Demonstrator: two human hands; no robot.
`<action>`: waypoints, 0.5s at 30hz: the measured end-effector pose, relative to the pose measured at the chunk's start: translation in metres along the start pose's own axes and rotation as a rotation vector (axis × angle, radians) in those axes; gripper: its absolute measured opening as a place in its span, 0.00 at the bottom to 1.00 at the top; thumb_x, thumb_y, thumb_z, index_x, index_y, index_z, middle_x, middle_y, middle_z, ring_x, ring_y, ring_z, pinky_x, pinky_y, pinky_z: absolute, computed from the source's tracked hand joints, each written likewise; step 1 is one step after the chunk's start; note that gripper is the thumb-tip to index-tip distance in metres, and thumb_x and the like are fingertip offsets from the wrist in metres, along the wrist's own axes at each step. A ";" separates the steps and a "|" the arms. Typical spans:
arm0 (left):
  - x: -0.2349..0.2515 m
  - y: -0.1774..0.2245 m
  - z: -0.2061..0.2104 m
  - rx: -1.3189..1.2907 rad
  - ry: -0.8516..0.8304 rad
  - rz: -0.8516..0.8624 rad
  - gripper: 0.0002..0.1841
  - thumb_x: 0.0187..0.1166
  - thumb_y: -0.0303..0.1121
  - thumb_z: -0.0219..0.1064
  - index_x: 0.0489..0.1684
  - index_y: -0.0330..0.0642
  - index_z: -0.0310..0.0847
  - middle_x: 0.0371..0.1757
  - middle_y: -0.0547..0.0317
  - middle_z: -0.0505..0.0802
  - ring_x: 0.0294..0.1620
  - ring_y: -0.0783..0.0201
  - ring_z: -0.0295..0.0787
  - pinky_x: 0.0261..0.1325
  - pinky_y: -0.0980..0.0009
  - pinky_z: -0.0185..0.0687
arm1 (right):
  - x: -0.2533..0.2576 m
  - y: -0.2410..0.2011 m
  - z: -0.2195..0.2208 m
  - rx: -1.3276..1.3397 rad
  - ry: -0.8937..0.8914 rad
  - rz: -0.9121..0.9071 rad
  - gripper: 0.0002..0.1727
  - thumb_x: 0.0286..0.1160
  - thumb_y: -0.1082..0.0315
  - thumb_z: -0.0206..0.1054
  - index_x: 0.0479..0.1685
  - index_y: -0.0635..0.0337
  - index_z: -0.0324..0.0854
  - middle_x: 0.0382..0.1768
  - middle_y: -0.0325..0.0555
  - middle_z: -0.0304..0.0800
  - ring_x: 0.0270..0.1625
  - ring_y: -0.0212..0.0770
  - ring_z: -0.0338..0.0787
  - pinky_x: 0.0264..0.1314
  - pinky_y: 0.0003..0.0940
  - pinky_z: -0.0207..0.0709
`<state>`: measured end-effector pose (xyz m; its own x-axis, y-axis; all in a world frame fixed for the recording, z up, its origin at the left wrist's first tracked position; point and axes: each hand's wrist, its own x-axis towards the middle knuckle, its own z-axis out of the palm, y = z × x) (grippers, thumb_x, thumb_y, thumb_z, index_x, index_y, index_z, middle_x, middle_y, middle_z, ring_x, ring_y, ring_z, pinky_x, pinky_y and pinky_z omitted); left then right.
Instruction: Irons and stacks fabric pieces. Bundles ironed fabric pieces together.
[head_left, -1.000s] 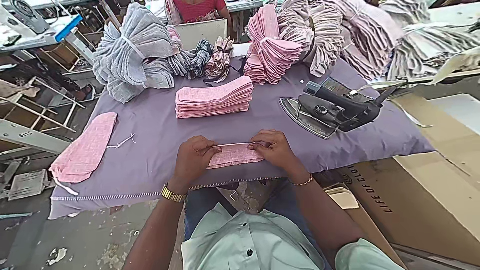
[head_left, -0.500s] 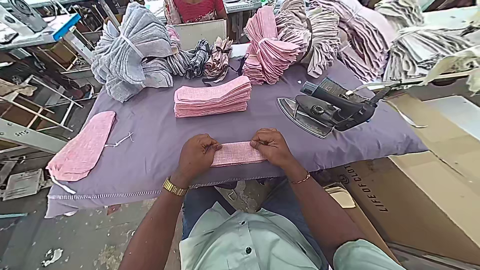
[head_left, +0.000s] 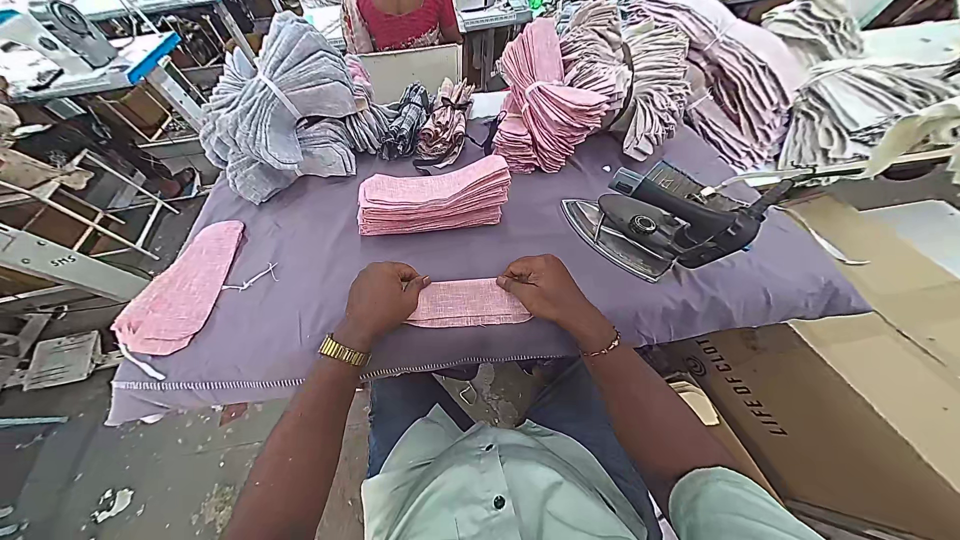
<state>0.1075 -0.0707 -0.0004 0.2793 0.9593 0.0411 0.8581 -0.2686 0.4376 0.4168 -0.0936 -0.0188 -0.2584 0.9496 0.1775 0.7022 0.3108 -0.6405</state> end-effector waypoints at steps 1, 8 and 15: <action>0.000 0.002 0.000 0.060 0.009 -0.011 0.20 0.82 0.56 0.63 0.31 0.55 0.94 0.32 0.62 0.95 0.40 0.58 0.92 0.45 0.43 0.84 | 0.001 -0.005 0.001 -0.070 -0.003 0.036 0.20 0.79 0.51 0.64 0.23 0.53 0.88 0.24 0.39 0.87 0.34 0.41 0.87 0.40 0.51 0.78; -0.004 -0.009 0.008 0.231 0.250 0.061 0.25 0.73 0.65 0.67 0.33 0.52 0.90 0.39 0.59 0.91 0.48 0.52 0.88 0.46 0.48 0.84 | -0.010 -0.018 0.008 -0.308 0.203 0.112 0.17 0.71 0.48 0.71 0.31 0.53 0.90 0.31 0.45 0.91 0.39 0.49 0.92 0.40 0.57 0.83; -0.014 -0.005 0.024 0.205 0.385 0.312 0.19 0.86 0.48 0.62 0.32 0.44 0.89 0.31 0.59 0.91 0.39 0.57 0.89 0.44 0.59 0.84 | -0.035 0.002 0.014 -0.124 0.586 -0.278 0.10 0.79 0.67 0.66 0.42 0.56 0.95 0.47 0.40 0.98 0.52 0.37 0.94 0.60 0.40 0.86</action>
<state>0.1095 -0.0845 -0.0244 0.3893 0.7832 0.4848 0.8370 -0.5206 0.1688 0.4184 -0.1263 -0.0368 -0.0619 0.6876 0.7235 0.7419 0.5166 -0.4275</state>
